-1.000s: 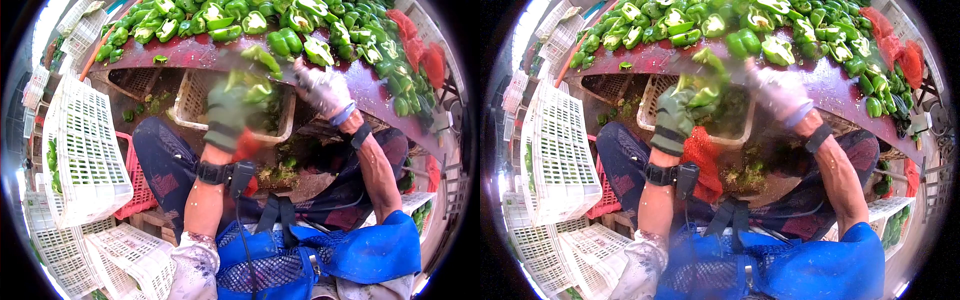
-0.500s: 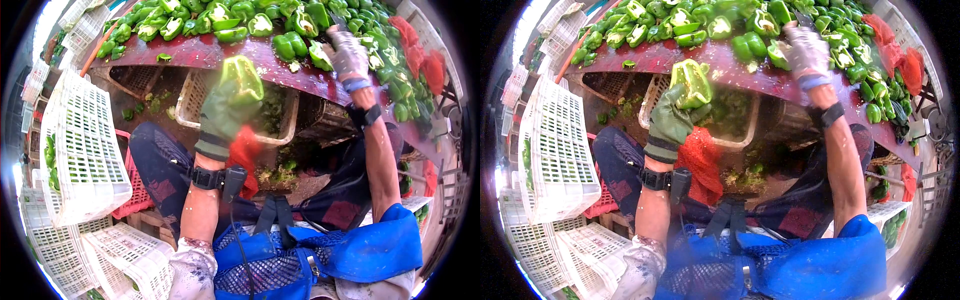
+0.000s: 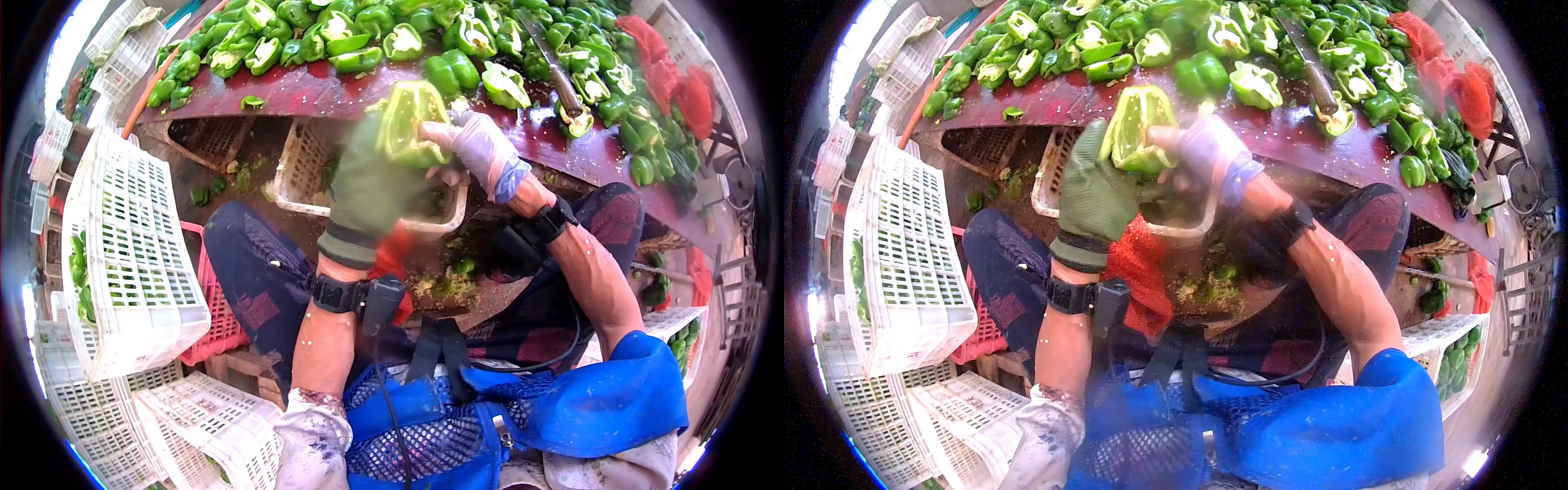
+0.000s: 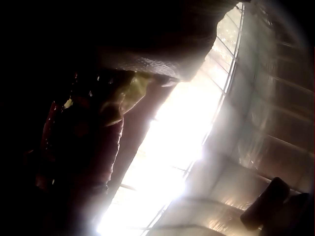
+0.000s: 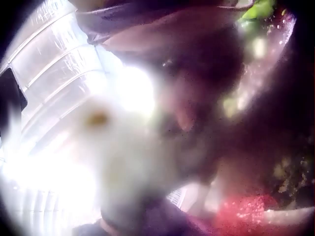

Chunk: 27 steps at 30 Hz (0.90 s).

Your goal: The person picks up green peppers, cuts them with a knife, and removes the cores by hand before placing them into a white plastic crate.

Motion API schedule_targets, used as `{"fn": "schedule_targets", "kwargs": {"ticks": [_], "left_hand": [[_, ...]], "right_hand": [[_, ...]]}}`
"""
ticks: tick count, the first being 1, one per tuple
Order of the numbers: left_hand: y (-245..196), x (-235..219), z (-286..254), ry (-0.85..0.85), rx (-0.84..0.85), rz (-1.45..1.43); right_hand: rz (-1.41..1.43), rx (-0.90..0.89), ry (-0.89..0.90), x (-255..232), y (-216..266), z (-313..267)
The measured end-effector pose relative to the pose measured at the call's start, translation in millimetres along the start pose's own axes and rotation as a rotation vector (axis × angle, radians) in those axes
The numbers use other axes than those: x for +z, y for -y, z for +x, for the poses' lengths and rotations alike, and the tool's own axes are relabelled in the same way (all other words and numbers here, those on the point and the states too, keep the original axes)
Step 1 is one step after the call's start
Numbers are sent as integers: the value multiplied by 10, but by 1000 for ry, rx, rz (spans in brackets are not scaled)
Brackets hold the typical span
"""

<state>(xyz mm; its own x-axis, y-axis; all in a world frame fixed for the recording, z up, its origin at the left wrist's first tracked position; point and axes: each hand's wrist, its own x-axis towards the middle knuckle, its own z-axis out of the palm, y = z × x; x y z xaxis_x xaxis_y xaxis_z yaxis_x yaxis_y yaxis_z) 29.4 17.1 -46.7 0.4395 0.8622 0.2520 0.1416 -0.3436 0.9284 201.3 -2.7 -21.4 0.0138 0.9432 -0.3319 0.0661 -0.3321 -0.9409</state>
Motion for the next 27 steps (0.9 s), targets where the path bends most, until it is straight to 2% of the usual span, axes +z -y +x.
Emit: {"fn": "schedule_targets", "kwargs": {"ticks": [1,2,5,6,7,8,9,10,12,13,14,15,17,18,19,20,21,23,25,26,27], "left_hand": [[-22,2,-10,51,-183,-664],[-46,3,-19,-25,-400,-1317],[47,78,-17,-157,-444,-1103],[31,143,-57,-41,-236,-882],[103,245,-58,-103,-123,-662],[248,370,-62,-162,-11,-441],[337,445,-63,-178,29,-346],[385,461,-55,-155,-12,-385],[453,379,-34,-71,-218,-715],[174,336,5,-34,-337,-1308],[58,384,29,-258,-376,-1307],[223,328,36,-266,-396,-1355],[326,247,52,-140,-396,-1334],[408,244,92,-124,-370,-1267],[460,255,112,-111,-344,-1197],[416,265,80,-136,-319,-1076],[278,258,86,-139,-374,-1056],[532,190,89,-64,-429,-1055],[306,204,66,-182,-416,-934],[224,208,61,-238,-408,-874],[226,194,70,-277,-390,-764]], "right_hand": [[12,-18,-17,-16,5,-4],[27,-37,-33,-30,11,-6],[143,-52,-69,-68,-56,60],[206,-44,-83,-56,-78,65],[269,-37,-97,-34,-79,61],[204,-29,-123,-3,-68,51],[196,-24,-117,48,-75,2],[41,-42,-47,107,-98,-3],[-307,44,191,-25,1,-47],[-523,-193,-66,-157,35,-38],[-733,-431,-321,-329,67,-21],[-936,-673,-570,-524,101,11],[-1478,-632,-969,-1207,128,177],[-1598,-329,-1092,-1316,199,193],[-1538,-228,-1016,-1538,166,237],[-1532,-323,-1026,-1778,-25,357],[-1447,-161,-934,-1801,1,384],[-1519,-79,-929,-1914,-114,563],[-1334,54,-929,-1954,-78,579],[-1175,10,-1008,-2050,-136,600],[-1125,76,-950,-2189,-108,637]]}}
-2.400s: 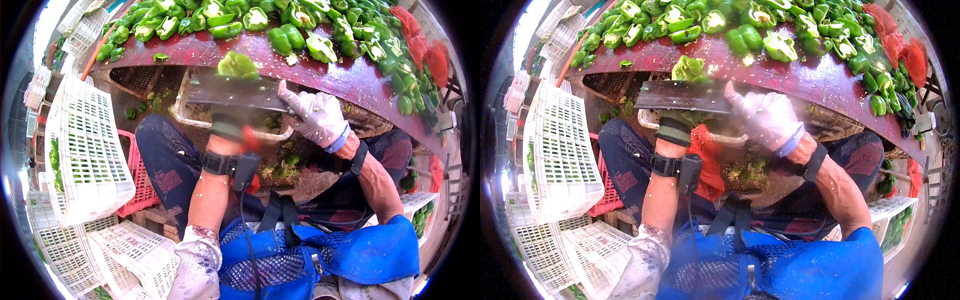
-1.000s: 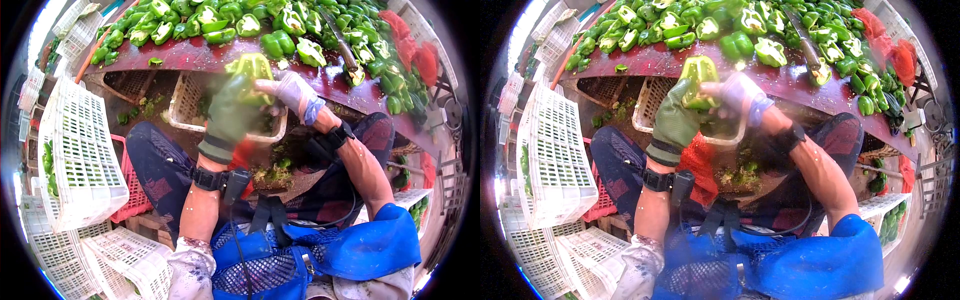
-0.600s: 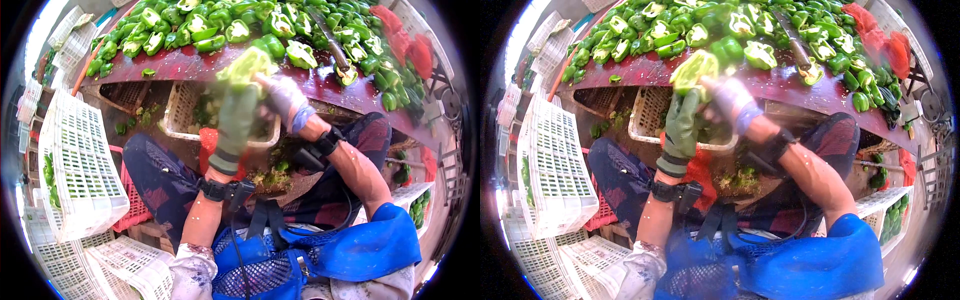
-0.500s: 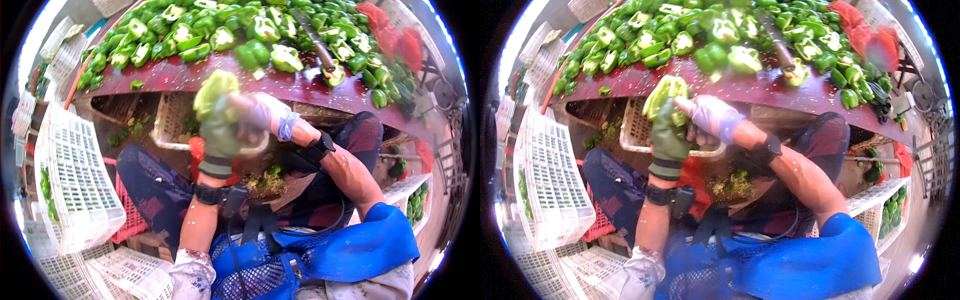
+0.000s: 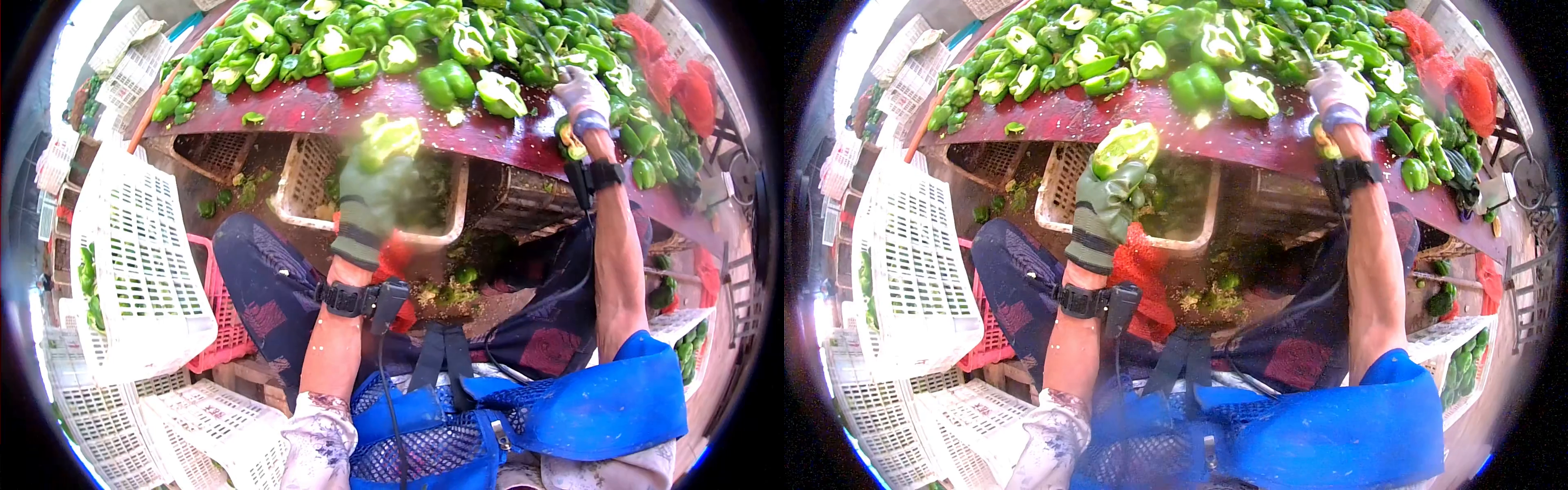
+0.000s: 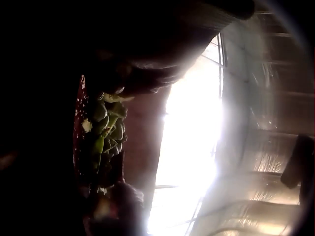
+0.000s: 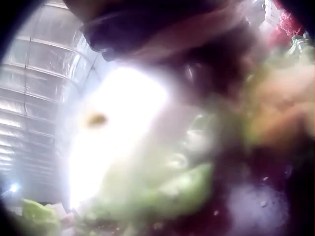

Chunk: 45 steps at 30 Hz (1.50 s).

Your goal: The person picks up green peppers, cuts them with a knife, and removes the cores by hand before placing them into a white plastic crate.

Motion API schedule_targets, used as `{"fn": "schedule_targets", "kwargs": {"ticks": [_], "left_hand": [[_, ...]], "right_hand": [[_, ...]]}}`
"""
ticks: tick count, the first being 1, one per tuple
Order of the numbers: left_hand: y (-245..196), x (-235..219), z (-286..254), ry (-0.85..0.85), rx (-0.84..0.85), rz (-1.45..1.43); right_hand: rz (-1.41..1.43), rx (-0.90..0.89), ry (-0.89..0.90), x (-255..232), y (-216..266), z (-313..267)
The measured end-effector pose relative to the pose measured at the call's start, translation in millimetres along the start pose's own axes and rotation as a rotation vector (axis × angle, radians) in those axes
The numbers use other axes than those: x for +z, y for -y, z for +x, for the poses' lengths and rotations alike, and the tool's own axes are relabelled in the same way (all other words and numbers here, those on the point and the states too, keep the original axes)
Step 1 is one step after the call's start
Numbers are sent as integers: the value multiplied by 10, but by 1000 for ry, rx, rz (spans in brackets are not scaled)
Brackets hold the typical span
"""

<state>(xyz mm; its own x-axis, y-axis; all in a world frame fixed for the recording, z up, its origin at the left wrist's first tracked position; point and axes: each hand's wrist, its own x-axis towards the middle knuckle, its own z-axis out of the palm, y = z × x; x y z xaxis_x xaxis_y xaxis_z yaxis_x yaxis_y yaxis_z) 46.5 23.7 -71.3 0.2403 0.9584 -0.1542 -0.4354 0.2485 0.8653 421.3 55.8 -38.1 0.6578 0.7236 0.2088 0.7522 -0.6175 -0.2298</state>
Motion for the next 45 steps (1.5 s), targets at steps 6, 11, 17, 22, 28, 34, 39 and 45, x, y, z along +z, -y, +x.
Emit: {"fn": "schedule_targets", "kwargs": {"ticks": [6,11,17,22,28,34,39,45], "left_hand": [[-8,-66,169,-143,245,297],[-108,-46,116,-89,229,390],[-3,-474,40,37,537,1157],[184,-758,66,145,862,1570],[-222,-323,-59,-10,451,786],[-401,-283,-38,-59,94,279],[-342,-269,-2,66,-98,-199],[-200,2,-47,86,-122,-173]], "right_hand": [[919,-289,-354,-496,256,-835],[1081,-318,159,-813,805,-1793],[342,-1153,119,-619,1074,-2265],[330,-1236,16,-453,1064,-2234],[59,-1061,81,-322,950,-1921],[-122,-457,-174,-474,860,-899],[125,-822,-470,-315,970,-694],[769,-485,797,-580,1500,-1761]]}}
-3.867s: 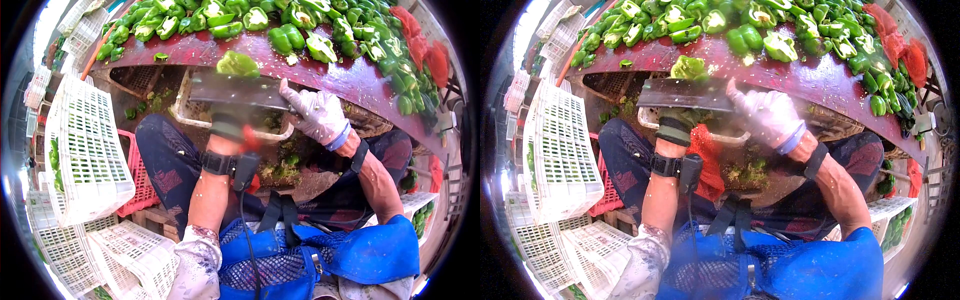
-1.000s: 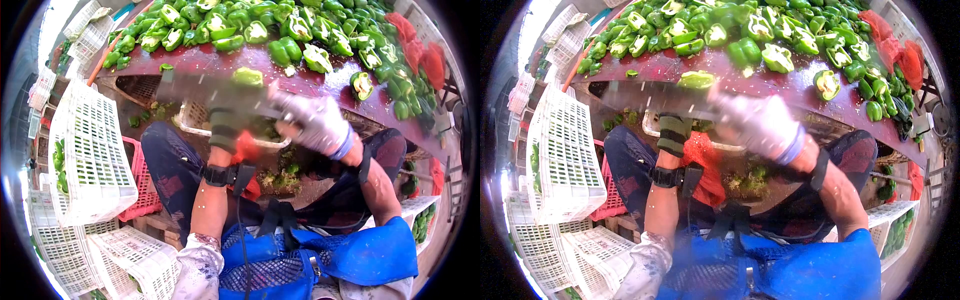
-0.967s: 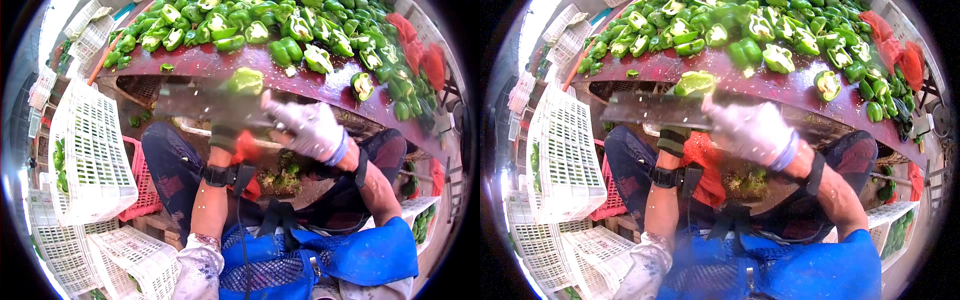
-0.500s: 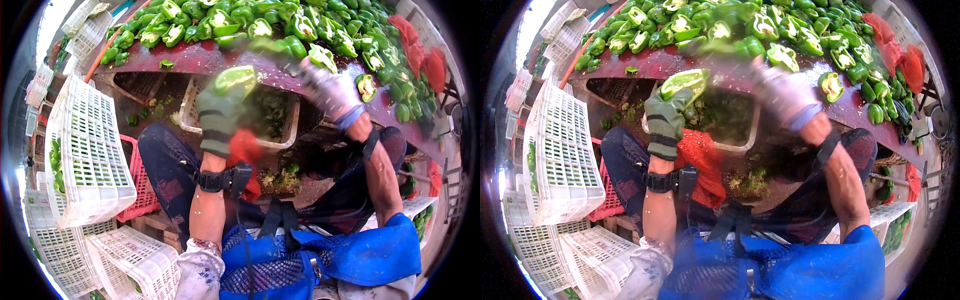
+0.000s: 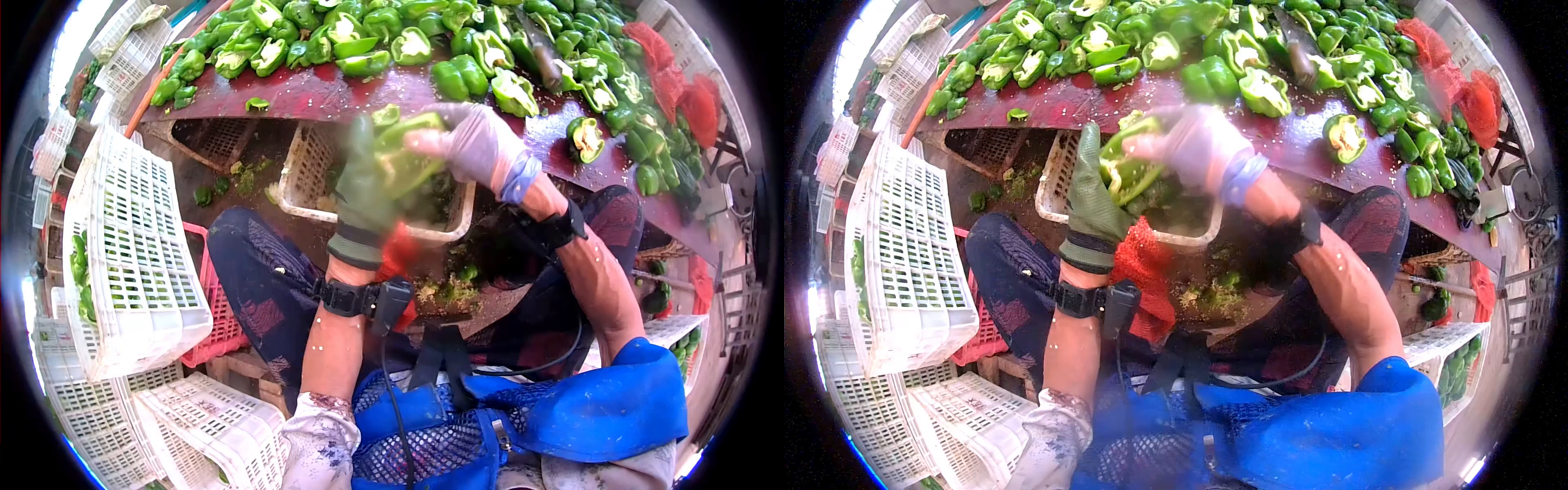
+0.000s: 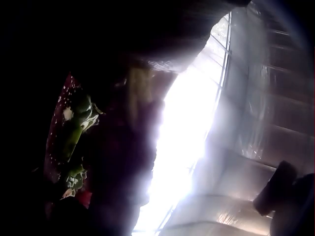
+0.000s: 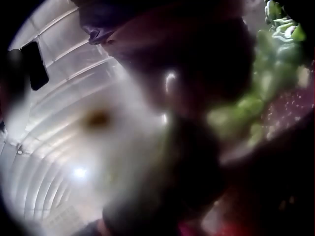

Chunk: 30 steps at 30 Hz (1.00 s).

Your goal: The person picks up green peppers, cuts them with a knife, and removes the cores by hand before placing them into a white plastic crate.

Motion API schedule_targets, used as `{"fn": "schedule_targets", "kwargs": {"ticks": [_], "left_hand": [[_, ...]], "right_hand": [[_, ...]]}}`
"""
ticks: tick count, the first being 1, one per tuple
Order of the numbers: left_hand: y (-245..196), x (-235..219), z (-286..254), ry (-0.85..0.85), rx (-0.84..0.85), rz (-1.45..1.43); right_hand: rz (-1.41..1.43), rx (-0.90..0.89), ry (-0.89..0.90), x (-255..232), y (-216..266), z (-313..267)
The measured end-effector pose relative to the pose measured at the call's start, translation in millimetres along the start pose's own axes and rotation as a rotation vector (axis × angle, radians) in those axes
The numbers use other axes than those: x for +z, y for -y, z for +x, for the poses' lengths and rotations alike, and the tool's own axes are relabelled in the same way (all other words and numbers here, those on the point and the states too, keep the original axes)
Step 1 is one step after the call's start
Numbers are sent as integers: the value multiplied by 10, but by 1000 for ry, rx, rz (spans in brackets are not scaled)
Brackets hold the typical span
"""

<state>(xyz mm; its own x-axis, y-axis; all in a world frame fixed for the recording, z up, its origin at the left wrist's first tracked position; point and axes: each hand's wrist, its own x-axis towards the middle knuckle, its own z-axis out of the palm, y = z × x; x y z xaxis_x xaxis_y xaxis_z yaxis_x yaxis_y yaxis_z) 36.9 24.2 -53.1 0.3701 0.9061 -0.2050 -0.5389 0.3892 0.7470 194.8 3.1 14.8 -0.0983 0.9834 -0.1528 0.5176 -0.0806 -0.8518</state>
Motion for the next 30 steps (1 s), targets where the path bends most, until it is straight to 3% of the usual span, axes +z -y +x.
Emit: {"fn": "schedule_targets", "kwargs": {"ticks": [1,2,3,5,7,8,9,11,13,14,15,16,18,19,21,22,23,24,26,27,28,30], "left_hand": [[27,-81,30,70,-34,-66],[76,-250,91,138,-65,-131],[97,-271,123,92,-42,-150],[94,-332,160,89,-56,-343],[-6,-64,75,-63,-26,-459],[52,-17,110,84,270,-20],[15,-12,140,205,221,-127],[-26,-116,228,480,163,-375],[-22,-304,145,759,184,-680],[-112,-222,93,186,51,-528],[-105,-236,104,370,7,-737],[-69,-264,147,563,-45,-940],[-52,-287,266,748,-62,-1033],[-58,-335,325,723,-17,-934],[46,-502,236,613,78,-763],[37,-449,227,452,94,-702],[1,-384,233,389,105,-666],[-15,-288,177,322,99,-631],[-61,-120,123,200,87,-547],[-57,-119,88,164,118,-513],[27,-203,103,124,286,-126],[20,-203,45,101,413,227]], "right_hand": [[-74,-137,-35,43,-26,-33],[-247,-405,-191,75,-129,-21],[-354,-497,-376,44,-37,-98],[-413,-474,-761,-109,310,-317],[-1211,-531,-877,-36,251,-313],[-1622,-539,-912,27,173,-281],[-1442,-626,-684,250,-113,-71],[-1636,-616,-836,272,-197,-50],[-904,-672,-917,46,58,-116],[-521,-719,-948,-11,191,-130],[-167,-791,-989,-68,323,-143],[-851,-713,-883,162,2,-14],[-989,-500,-602,254,48,-68],[-1052,-400,-457,300,72,-99],[-595,-612,-869,121,78,-206],[-144,-500,-888,64,350,-268],[-78,-383,-949,82,320,-252],[-560,-409,-787,242,29,-151],[-639,-418,-548,559,-536,49],[-241,-414,-483,707,-641,51],[201,92,-194,551,-88,-177],[309,160,-14,470,-27,-178]]}}
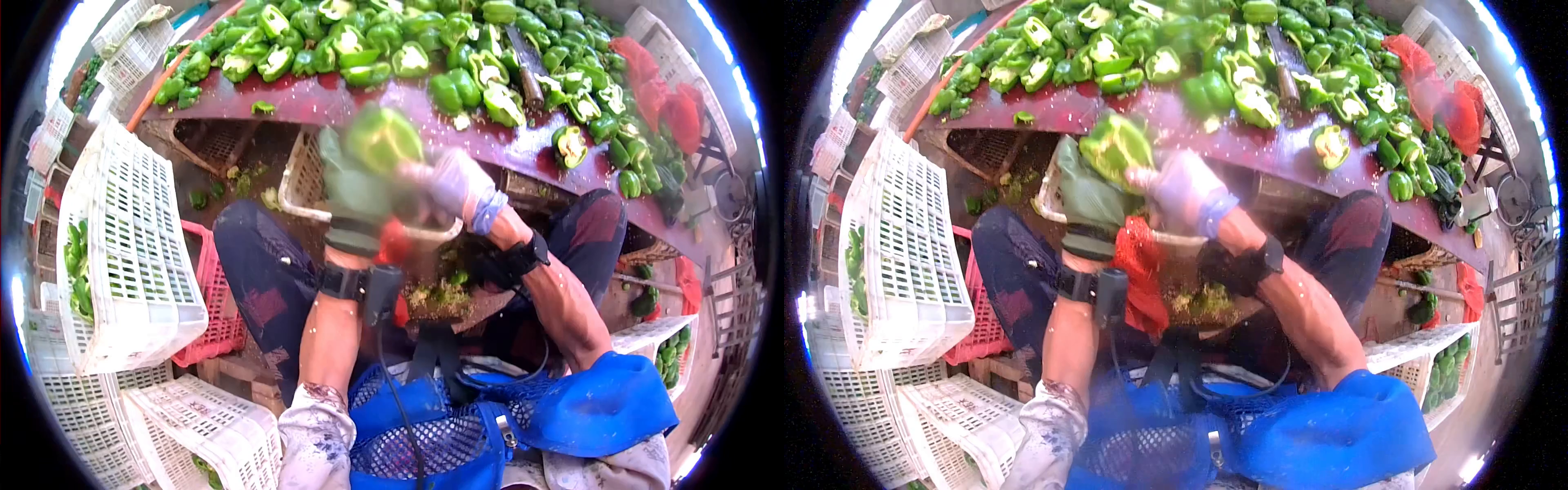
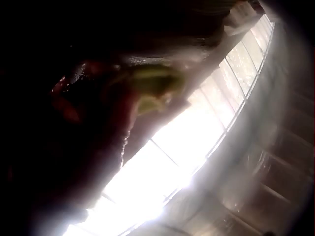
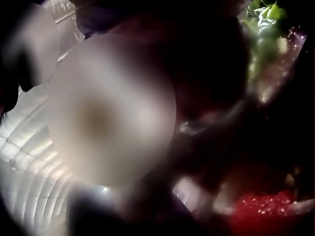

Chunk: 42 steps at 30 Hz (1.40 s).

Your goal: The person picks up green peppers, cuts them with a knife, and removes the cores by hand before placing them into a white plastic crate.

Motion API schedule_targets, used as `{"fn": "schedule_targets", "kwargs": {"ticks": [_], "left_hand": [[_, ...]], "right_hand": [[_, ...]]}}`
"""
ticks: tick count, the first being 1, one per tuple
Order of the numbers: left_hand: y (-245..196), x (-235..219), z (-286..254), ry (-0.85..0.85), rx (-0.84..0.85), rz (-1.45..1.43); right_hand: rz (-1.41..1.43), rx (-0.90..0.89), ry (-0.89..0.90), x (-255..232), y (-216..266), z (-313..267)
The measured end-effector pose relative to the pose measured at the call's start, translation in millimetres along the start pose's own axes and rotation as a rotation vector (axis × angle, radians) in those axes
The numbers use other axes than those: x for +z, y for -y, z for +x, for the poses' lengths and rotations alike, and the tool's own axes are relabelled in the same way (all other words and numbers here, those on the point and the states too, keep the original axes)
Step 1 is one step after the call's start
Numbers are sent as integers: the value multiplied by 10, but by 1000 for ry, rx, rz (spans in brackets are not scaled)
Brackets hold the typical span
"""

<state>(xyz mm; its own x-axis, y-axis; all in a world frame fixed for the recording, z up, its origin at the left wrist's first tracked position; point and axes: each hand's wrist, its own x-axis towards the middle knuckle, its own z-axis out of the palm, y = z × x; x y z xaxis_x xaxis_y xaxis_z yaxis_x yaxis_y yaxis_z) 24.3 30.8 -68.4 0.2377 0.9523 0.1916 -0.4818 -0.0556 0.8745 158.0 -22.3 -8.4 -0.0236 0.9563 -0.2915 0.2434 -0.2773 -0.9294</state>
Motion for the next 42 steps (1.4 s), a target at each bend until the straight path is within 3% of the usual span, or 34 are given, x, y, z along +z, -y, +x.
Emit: {"fn": "schedule_targets", "kwargs": {"ticks": [5,9,12,14,15,17,19,20,21,22,23,25,27,28,29,30,33,37,38,39,41,42], "left_hand": [[-146,133,-126,5,-191,-302],[-273,185,-150,-22,-345,-584],[-47,-34,-85,252,-253,-795],[26,-89,-78,303,-217,-778],[33,-101,-75,328,-197,-769],[99,-54,-80,164,0,-114],[1,-128,-76,-97,-117,-248],[-106,-189,-55,-241,-296,-733],[-72,-241,-62,-309,-212,-731],[67,-338,-67,-177,-106,-818],[152,-250,38,-243,-172,-831],[-113,217,-49,-227,-77,-418],[-188,264,-153,-240,-182,-736],[-225,193,-202,-313,-219,-730],[-276,135,-225,-372,-256,-717],[-347,88,-255,-431,-296,-707],[-700,-108,-232,-485,-57,-651],[-1514,-840,-216,-381,249,-513],[-1750,-1091,-236,-359,303,-483],[-1982,-1305,-248,-343,339,-469],[-2397,-1705,-223,-322,370,-460],[-2594,-1871,-217,-305,369,-456]], "right_hand": [[173,159,150,-46,-289,54],[402,97,194,-94,-419,117],[568,139,237,-88,-398,116],[546,173,241,-89,-325,65],[426,104,136,-81,-310,35],[184,-44,-44,-20,-274,20],[-81,-174,-399,-108,180,-312],[-111,-384,-517,-284,90,-278],[92,-600,-629,-352,202,-303],[-108,-598,-729,-280,205,-267],[-305,-583,-839,-207,203,-223],[-1734,-638,-525,194,-169,138],[-1219,-847,-511,255,-243,49],[-1154,-834,-423,278,-215,82],[-1301,-655,-314,312,-177,93],[-1232,-728,-275,393,43,-23],[-1028,-928,-273,377,419,-286],[-876,-1104,-305,135,234,-256],[-1019,-871,-236,73,205,-285],[-1006,-926,-258,41,106,-214],[-972,-733,-156,-36,-101,-174],[-996,-738,-137,-41,-115,-171]]}}
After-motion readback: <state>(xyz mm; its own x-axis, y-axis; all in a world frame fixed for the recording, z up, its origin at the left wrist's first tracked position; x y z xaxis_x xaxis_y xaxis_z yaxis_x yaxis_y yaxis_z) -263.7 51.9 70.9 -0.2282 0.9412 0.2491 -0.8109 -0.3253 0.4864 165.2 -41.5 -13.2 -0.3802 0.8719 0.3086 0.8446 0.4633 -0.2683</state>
